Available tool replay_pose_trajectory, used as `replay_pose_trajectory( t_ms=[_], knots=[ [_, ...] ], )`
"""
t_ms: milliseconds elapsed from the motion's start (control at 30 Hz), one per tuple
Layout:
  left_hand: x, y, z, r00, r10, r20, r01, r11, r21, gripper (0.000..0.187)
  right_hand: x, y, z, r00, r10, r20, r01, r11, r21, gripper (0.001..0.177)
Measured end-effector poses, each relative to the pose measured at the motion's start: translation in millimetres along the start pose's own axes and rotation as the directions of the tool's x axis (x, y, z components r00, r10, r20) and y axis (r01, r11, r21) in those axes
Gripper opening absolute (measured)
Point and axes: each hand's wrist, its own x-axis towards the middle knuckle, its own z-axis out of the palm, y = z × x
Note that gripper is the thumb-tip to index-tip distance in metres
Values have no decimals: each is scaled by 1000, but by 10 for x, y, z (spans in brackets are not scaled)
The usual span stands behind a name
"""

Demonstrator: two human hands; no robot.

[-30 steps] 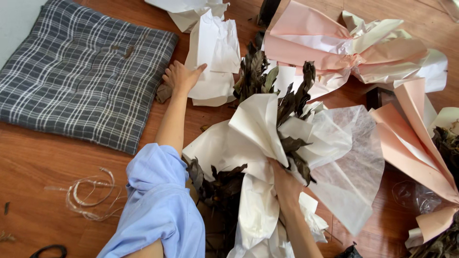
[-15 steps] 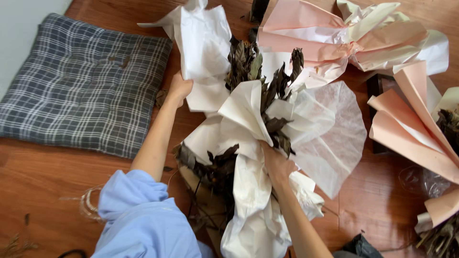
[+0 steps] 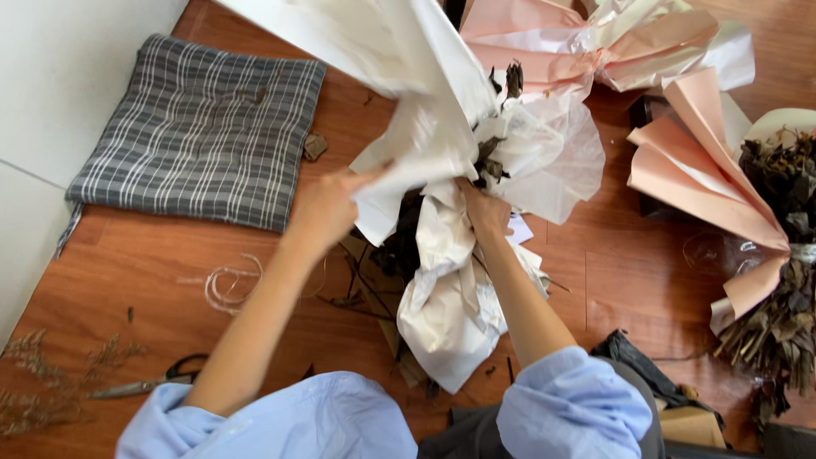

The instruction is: The person sits on the floor and wraps a bundle of dried flowers with white tissue paper and a pink ribbon. They adjust the paper layers, tie the ribbon, and smooth the wrapping to complete the bouquet.

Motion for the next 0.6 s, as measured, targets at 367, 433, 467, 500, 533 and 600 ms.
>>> replay_pose_trajectory(
  t_ms=[367, 433, 467, 500, 533, 600],
  knots=[
    [-544, 358, 1199, 986, -60, 157, 33, 984, 173, 61, -83, -79, -37, 974, -205, 95, 183, 962, 203, 64],
    [-534, 324, 1248, 988, -61, 140, 50, 996, 80, 61, -135, -88, -100, 941, -319, 115, 277, 918, 283, 63],
    [-564, 292, 1260, 992, -60, 112, 65, 997, -43, 61, -173, -92, -138, 917, -380, 124, 324, 888, 326, 62],
    [-592, 258, 1268, 995, -75, 73, 89, 971, -222, 61, -198, -90, -213, 889, -437, 135, 365, 857, 364, 62],
    [-644, 234, 1279, 995, -93, 40, 101, 901, -421, 61, -198, -70, -352, 860, -488, 147, 404, 828, 390, 62],
    [-824, 201, 1319, 987, -147, 59, 134, 578, -805, 61, -213, -26, -602, 792, -587, 170, 470, 763, 444, 61]
  ],
)
